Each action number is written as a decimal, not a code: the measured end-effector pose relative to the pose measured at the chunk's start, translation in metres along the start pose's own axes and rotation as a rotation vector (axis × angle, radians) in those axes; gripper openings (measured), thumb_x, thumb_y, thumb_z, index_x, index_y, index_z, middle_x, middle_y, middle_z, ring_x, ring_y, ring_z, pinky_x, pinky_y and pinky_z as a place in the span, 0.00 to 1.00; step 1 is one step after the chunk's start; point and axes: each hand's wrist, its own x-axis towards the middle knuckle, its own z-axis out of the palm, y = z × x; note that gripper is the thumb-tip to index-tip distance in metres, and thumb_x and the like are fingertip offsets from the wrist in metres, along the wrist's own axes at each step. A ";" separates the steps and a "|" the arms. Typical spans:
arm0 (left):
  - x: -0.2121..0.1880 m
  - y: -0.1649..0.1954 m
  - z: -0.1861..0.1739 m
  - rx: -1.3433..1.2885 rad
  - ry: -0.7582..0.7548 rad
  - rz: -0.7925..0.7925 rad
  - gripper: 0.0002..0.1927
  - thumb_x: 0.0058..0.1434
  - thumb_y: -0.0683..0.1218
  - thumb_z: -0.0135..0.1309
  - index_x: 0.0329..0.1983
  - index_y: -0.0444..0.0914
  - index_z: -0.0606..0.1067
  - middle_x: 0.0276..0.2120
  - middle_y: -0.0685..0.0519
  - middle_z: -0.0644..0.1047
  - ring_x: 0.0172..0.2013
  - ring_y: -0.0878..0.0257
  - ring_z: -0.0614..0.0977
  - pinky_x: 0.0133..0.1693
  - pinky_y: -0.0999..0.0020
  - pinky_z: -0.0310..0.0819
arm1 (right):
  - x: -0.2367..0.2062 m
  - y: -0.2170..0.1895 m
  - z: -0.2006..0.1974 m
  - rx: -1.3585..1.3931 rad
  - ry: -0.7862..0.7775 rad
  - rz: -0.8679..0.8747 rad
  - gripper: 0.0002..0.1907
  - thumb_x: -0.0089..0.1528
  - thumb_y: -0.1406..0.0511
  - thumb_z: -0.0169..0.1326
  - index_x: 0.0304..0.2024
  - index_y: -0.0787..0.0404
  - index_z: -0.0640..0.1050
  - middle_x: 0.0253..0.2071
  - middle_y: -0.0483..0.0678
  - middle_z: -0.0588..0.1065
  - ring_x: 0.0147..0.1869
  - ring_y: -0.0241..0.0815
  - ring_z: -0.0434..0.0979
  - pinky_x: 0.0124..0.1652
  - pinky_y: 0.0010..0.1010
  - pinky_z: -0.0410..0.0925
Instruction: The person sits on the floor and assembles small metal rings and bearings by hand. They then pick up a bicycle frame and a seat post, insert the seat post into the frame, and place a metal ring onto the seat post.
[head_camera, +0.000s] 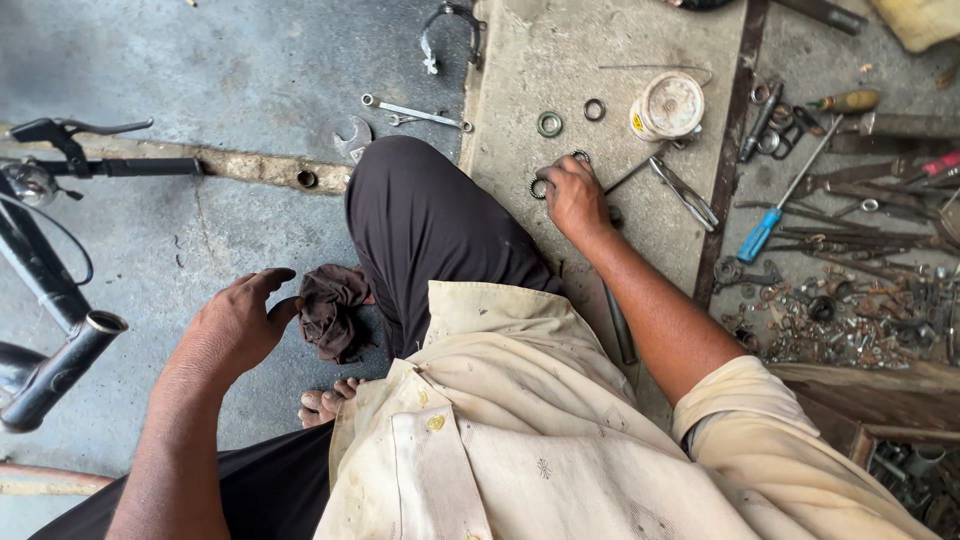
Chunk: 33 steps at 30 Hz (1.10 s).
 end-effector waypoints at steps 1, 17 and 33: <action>0.000 -0.004 0.002 0.003 -0.009 -0.020 0.24 0.67 0.59 0.50 0.66 0.52 0.72 0.59 0.50 0.77 0.55 0.50 0.81 0.55 0.51 0.78 | 0.001 -0.001 0.001 -0.029 -0.011 -0.002 0.13 0.60 0.75 0.58 0.47 0.62 0.82 0.43 0.55 0.76 0.51 0.57 0.77 0.53 0.43 0.70; 0.085 -0.064 0.224 -0.239 0.193 -0.280 0.20 0.71 0.52 0.44 0.62 0.45 0.75 0.62 0.36 0.74 0.51 0.35 0.82 0.52 0.43 0.78 | -0.037 -0.056 -0.083 0.209 0.200 0.239 0.12 0.64 0.72 0.53 0.51 0.64 0.77 0.51 0.58 0.74 0.48 0.53 0.80 0.49 0.41 0.74; -0.021 -0.019 0.130 -1.916 0.490 -0.197 0.24 0.72 0.49 0.51 0.66 0.32 0.68 0.48 0.51 0.80 0.47 0.62 0.81 0.46 0.68 0.77 | -0.055 -0.317 0.018 0.554 -0.370 -0.641 0.11 0.64 0.66 0.56 0.48 0.63 0.81 0.59 0.57 0.70 0.60 0.54 0.73 0.59 0.41 0.70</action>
